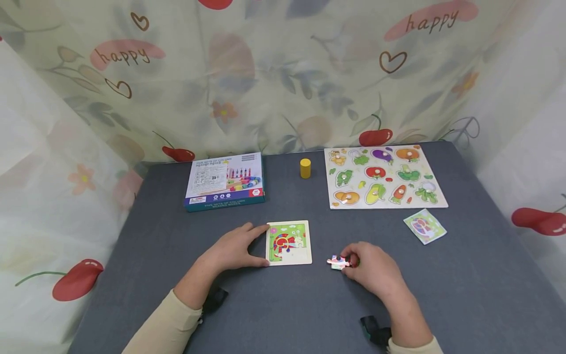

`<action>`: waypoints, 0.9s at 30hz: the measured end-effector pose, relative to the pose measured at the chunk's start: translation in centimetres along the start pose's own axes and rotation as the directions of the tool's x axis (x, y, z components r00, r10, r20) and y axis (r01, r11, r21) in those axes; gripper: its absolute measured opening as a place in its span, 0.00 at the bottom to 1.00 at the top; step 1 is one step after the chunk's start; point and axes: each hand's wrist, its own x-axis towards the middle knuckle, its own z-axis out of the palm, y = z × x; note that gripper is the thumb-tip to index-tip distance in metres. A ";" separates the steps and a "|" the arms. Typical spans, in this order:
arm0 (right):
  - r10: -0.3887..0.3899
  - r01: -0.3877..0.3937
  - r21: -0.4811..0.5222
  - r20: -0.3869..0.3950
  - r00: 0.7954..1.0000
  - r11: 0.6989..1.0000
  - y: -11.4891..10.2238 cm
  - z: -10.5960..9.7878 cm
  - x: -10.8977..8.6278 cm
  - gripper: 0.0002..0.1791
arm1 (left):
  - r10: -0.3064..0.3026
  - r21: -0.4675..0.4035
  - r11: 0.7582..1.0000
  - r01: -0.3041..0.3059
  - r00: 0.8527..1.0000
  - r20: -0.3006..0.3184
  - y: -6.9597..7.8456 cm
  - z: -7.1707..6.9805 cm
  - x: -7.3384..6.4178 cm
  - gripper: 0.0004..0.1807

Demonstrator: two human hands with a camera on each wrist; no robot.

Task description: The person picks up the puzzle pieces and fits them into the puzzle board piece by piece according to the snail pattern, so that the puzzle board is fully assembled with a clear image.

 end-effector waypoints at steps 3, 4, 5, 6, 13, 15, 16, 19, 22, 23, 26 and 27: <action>-0.010 0.010 -0.008 -0.024 1.000 1.000 -0.3 -0.4 -0.2 0.12 | 0.002 0.001 1.000 -0.001 1.000 -0.003 0.0 0.0 0.0 0.53; -0.012 0.011 -0.011 -0.034 0.999 1.000 -0.4 -0.6 -0.3 0.12 | 0.001 0.003 1.000 -0.001 1.000 -0.004 0.0 0.0 0.0 0.53; -0.016 0.015 -0.013 -0.043 0.999 1.000 -0.5 -0.8 -0.3 0.13 | 0.001 0.002 1.000 -0.001 1.000 -0.005 0.0 0.0 0.0 0.53; -0.023 0.022 -0.015 -0.054 0.998 1.000 -0.6 -1.0 -0.4 0.13 | 0.001 0.003 1.000 -0.001 1.000 -0.006 -0.1 0.0 0.0 0.53; -0.033 0.033 -0.006 -0.097 0.995 0.999 -1.4 -2.4 -0.7 0.14 | 0.003 0.000 1.000 -0.003 1.000 -0.010 -0.1 0.1 -0.1 0.53; -0.025 0.026 0.007 -0.103 0.994 1.000 -1.8 -2.8 -0.7 0.14 | 0.006 -0.002 1.000 -0.006 1.000 -0.011 -0.1 0.1 -0.1 0.53; -0.020 0.022 0.010 -0.108 0.994 1.000 -1.9 -3.0 -0.7 0.14 | 0.004 0.001 1.000 -0.004 1.000 -0.012 -0.1 0.1 -0.1 0.53; -0.018 0.020 0.016 -0.121 0.993 1.000 -2.4 -3.5 -0.7 0.15 | 0.010 0.002 1.000 -0.010 1.000 -0.014 -0.1 0.1 -0.1 0.53; -0.020 0.023 0.021 -0.133 0.991 1.000 -2.8 -3.9 -0.7 0.16 | 0.015 0.002 1.000 -0.015 1.000 -0.013 -0.2 0.1 0.0 0.53; -0.024 0.027 0.023 -0.138 0.990 0.999 -2.9 -4.1 -0.6 0.16 | 0.016 0.001 1.000 -0.016 1.000 -0.013 -0.2 0.1 0.0 0.53; -0.041 0.046 0.029 -0.151 0.988 0.999 -3.4 -4.5 -0.6 0.16 | 0.016 -0.002 1.000 -0.016 1.000 -0.012 -0.1 0.1 0.0 0.53; -0.050 0.055 0.028 -0.156 0.987 0.998 -3.5 -4.6 -0.6 0.16 | 0.015 -0.003 1.000 -0.015 1.000 -0.012 -0.1 0.1 0.1 0.53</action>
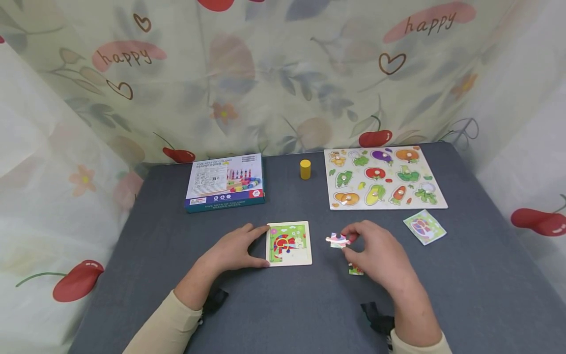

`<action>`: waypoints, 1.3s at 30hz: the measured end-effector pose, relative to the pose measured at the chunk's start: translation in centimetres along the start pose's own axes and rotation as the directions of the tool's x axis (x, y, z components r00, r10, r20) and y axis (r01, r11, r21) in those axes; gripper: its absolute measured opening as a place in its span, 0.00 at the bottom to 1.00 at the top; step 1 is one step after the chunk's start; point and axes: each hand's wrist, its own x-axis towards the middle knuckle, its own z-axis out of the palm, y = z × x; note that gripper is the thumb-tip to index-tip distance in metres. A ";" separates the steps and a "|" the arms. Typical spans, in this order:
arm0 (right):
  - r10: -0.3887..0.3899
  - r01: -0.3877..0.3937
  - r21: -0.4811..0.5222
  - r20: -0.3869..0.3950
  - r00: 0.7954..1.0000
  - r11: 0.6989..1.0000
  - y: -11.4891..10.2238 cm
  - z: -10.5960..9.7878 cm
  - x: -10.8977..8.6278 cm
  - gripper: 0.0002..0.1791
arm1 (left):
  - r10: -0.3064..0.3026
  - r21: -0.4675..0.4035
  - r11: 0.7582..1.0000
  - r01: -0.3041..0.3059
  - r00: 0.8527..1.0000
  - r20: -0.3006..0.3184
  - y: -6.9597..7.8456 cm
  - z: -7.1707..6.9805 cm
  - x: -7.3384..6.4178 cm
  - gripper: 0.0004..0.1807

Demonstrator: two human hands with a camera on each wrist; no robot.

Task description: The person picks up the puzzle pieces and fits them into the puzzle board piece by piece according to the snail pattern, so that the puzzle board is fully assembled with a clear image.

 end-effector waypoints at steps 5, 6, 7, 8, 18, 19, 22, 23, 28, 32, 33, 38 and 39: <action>-0.032 0.032 0.015 -0.008 0.999 0.999 -0.9 -0.3 0.2 0.15 | -0.001 -0.001 1.000 0.001 1.000 0.001 0.0 0.0 0.0 0.53; -0.036 0.036 0.018 -0.009 0.999 0.999 -1.1 -0.3 0.3 0.15 | -0.001 0.000 1.000 0.001 1.000 0.001 0.0 0.0 0.0 0.53; -0.041 0.041 0.023 -0.008 0.999 0.999 -1.3 -0.2 0.4 0.15 | -0.001 0.000 1.000 0.001 1.000 0.002 0.0 0.1 0.0 0.52; -0.043 0.043 0.025 -0.008 0.999 0.999 -1.6 -0.2 0.4 0.15 | -0.003 0.002 1.000 0.003 1.000 0.003 0.0 0.1 0.0 0.52; -0.067 0.066 0.068 0.017 0.998 0.996 -3.9 0.7 1.4 0.16 | -0.019 0.013 1.000 0.019 1.000 0.004 0.0 0.3 0.0 0.53; -0.076 0.075 0.066 0.016 0.997 0.995 -4.1 0.9 1.5 0.16 | -0.020 0.011 1.000 0.020 1.000 0.004 0.0 0.3 0.0 0.53; -0.096 0.095 0.052 0.021 0.995 0.994 -4.7 1.4 1.9 0.15 | -0.021 0.011 1.000 0.021 1.000 0.002 -0.1 0.3 0.0 0.53; -0.102 0.101 0.049 0.025 0.994 0.994 -4.8 1.6 2.1 0.15 | -0.022 0.011 1.000 0.022 1.000 0.002 -0.1 0.3 0.0 0.53; -0.128 0.125 0.058 0.050 0.991 0.990 -5.4 2.7 2.7 0.15 | -0.025 0.008 1.000 0.025 1.000 0.005 0.0 0.3 0.0 0.53; -0.159 0.153 0.076 0.075 0.984 0.985 -5.7 3.5 3.0 0.16 | -0.028 0.009 1.000 0.028 1.000 0.004 0.1 0.3 0.0 0.53; -0.166 0.159 0.082 0.083 0.983 0.984 -5.7 3.7 3.1 0.15 | -0.029 0.008 1.000 0.029 1.000 0.004 0.0 0.3 0.0 0.53; -0.173 0.162 0.098 0.119 0.978 0.982 -5.5 4.9 3.6 0.14 | -0.035 0.011 0.999 0.035 0.999 0.004 0.0 0.3 0.1 0.53; -0.170 0.158 0.098 0.128 0.977 0.983 -5.4 5.1 3.7 0.14 | -0.034 0.012 0.999 0.034 0.999 0.004 0.0 0.3 0.1 0.53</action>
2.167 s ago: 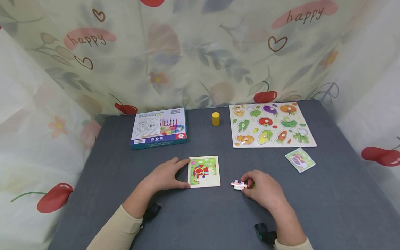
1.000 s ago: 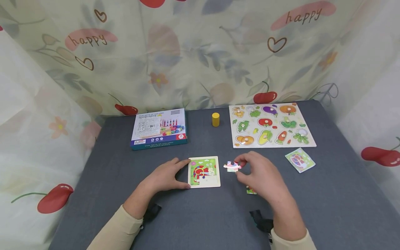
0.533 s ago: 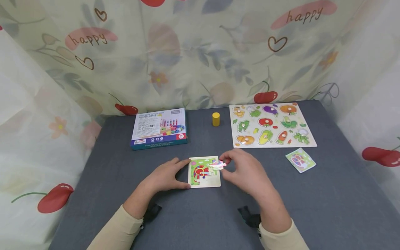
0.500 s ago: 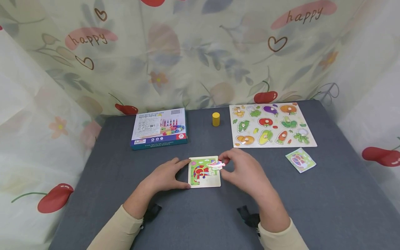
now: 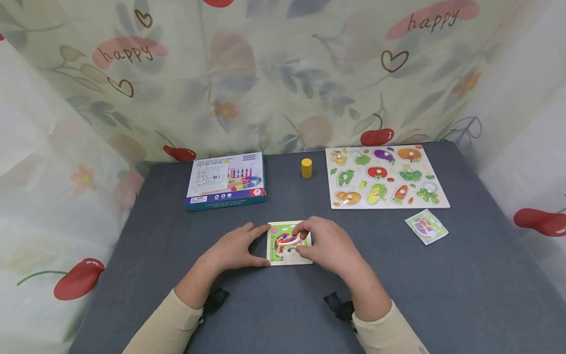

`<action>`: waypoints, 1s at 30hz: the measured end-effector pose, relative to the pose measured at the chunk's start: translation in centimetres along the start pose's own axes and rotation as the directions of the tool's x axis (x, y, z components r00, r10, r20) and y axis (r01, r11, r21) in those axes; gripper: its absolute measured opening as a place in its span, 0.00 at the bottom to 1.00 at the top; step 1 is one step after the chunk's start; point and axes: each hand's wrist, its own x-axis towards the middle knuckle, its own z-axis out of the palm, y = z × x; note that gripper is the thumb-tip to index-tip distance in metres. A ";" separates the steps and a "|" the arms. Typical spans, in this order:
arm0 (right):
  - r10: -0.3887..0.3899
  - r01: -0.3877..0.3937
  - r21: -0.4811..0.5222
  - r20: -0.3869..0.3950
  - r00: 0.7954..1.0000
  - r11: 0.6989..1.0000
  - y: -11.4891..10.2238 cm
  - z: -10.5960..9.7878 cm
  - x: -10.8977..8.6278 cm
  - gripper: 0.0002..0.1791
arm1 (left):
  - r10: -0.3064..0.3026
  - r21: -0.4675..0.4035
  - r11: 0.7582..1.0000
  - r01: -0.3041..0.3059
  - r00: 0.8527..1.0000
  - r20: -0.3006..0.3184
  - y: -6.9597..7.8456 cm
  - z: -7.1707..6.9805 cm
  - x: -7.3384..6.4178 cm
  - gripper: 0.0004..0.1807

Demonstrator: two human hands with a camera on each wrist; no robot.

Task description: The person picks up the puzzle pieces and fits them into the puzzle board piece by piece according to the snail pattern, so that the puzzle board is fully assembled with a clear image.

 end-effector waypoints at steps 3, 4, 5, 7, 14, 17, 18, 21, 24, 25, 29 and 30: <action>0.020 -0.020 0.008 0.035 0.999 1.000 0.3 0.6 0.4 0.14 | 0.003 0.002 1.000 -0.003 1.000 -0.002 0.0 -0.1 0.0 0.53; 0.029 -0.029 0.009 0.045 0.999 1.000 0.3 0.8 0.5 0.14 | 0.003 0.003 1.000 -0.003 1.000 -0.003 0.0 -0.1 0.0 0.53; 0.037 -0.038 0.012 0.056 0.998 0.999 0.4 1.0 0.7 0.14 | 0.003 0.004 1.000 -0.003 1.000 -0.003 0.1 -0.1 0.0 0.53; 0.052 -0.053 0.011 0.074 0.996 0.999 0.6 1.4 1.0 0.14 | 0.005 0.007 1.000 -0.005 1.000 -0.004 0.1 -0.1 0.1 0.53; 0.083 -0.083 -0.006 0.114 0.990 0.997 1.5 2.6 1.8 0.14 | 0.014 0.016 1.000 -0.014 1.000 -0.010 0.1 -0.2 0.1 0.53; 0.081 -0.079 -0.024 0.122 0.989 0.997 1.8 3.1 2.1 0.14 | 0.018 0.015 1.000 -0.018 1.000 -0.011 0.1 -0.3 0.0 0.53; 0.081 -0.077 -0.033 0.122 0.989 0.996 2.0 3.3 2.2 0.15 | 0.019 0.013 1.000 -0.019 1.000 -0.011 0.1 -0.3 0.0 0.53; 0.080 -0.074 -0.049 0.124 0.989 0.996 2.3 3.7 2.3 0.15 | 0.022 0.011 1.000 -0.022 1.000 -0.012 0.1 -0.4 0.0 0.53; 0.086 -0.080 -0.055 0.127 0.988 0.995 2.5 4.1 2.4 0.15 | 0.023 0.010 1.000 -0.023 1.000 -0.010 0.1 -0.4 -0.1 0.53; 0.089 -0.082 -0.056 0.127 0.988 0.995 2.6 4.3 2.4 0.15 | 0.022 0.011 1.000 -0.022 1.000 -0.010 0.1 -0.4 -0.1 0.53; 0.097 -0.090 -0.063 0.121 0.988 0.994 2.8 4.6 2.4 0.12 | 0.021 0.004 1.000 -0.021 1.000 -0.010 0.1 -0.4 -0.2 0.53; 0.093 -0.086 -0.069 0.117 0.989 0.994 2.8 4.7 2.4 0.11 | 0.021 0.004 1.000 -0.020 1.000 -0.010 0.1 -0.4 -0.2 0.53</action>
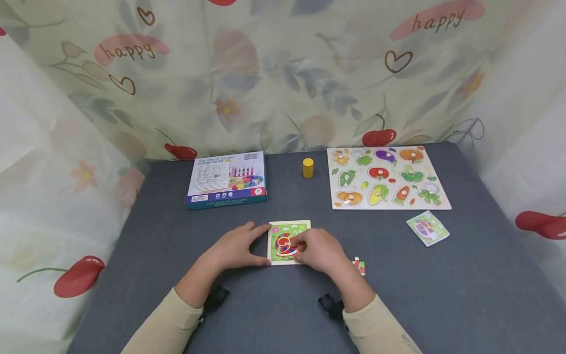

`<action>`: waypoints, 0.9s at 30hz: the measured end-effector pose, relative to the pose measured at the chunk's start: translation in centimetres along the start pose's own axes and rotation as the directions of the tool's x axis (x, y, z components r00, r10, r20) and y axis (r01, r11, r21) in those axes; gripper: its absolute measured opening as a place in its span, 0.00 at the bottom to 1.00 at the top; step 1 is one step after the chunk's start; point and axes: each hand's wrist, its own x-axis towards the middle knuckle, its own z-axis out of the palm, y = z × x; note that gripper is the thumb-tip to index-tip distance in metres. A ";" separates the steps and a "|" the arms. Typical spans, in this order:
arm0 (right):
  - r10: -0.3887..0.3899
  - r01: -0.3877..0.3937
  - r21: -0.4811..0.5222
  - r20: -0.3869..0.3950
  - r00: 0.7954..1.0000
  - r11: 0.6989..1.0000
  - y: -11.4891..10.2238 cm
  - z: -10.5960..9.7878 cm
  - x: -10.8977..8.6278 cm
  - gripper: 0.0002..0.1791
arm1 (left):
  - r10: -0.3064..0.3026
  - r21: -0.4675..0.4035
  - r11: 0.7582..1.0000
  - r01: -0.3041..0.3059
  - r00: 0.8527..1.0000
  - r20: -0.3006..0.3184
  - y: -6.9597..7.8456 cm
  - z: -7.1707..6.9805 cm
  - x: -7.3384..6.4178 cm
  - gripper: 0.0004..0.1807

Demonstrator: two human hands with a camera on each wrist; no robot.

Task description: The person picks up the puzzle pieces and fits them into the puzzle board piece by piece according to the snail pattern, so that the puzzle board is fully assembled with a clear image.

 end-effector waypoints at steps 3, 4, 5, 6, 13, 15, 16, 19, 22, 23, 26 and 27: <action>0.004 -0.004 -0.015 -0.015 1.000 1.000 -0.1 0.2 -0.1 0.10 | -0.002 0.001 1.000 0.002 1.000 0.002 0.0 0.0 0.0 0.53; 0.005 -0.006 -0.025 -0.021 1.000 1.000 -0.2 0.2 -0.1 0.10 | -0.003 0.001 1.000 0.003 1.000 0.003 0.0 0.0 0.0 0.53; 0.008 -0.009 -0.036 -0.028 1.000 0.999 -0.2 0.3 -0.1 0.09 | -0.004 0.002 1.000 0.004 1.000 0.004 0.1 0.0 0.0 0.53; 0.013 -0.015 -0.045 -0.034 0.999 0.999 -0.3 0.3 -0.1 0.09 | -0.006 0.003 1.000 0.006 1.000 0.006 0.1 0.0 0.0 0.53; 0.022 -0.029 -0.172 -0.043 0.999 0.985 -1.0 0.5 -0.4 0.03 | -0.013 0.001 1.000 0.013 1.000 0.011 0.1 0.0 0.0 0.52; 0.000 -0.011 -0.212 -0.053 0.999 0.977 -1.2 0.6 -0.6 0.02 | -0.012 0.004 1.000 0.012 1.000 0.009 0.1 -0.1 0.0 0.52; -0.011 -0.002 -0.224 -0.058 0.998 0.975 -1.3 0.6 -0.7 0.02 | -0.011 0.005 1.000 0.011 1.000 0.007 0.1 -0.1 0.0 0.52; -0.023 0.009 -0.231 -0.060 0.998 0.973 -1.5 0.5 -0.9 0.02 | -0.011 0.006 1.000 0.011 1.000 0.004 0.1 -0.1 0.0 0.52; -0.018 0.007 -0.217 -0.048 0.999 0.976 -1.4 0.5 -0.9 0.03 | -0.009 0.009 1.000 0.009 1.000 0.004 0.1 -0.1 0.0 0.53; -0.014 0.004 -0.211 -0.045 0.999 0.978 -1.3 0.5 -0.9 0.04 | -0.009 0.011 1.000 0.009 1.000 0.005 0.1 -0.1 0.0 0.53; -0.025 0.015 -0.196 -0.052 0.998 0.981 -1.3 0.4 -1.1 0.07 | -0.008 0.010 1.000 0.008 1.000 0.007 0.2 -0.1 0.0 0.53; -0.031 0.019 -0.189 -0.058 0.998 0.982 -1.4 0.3 -1.2 0.07 | -0.009 0.010 1.000 0.009 1.000 0.007 0.2 -0.1 0.0 0.53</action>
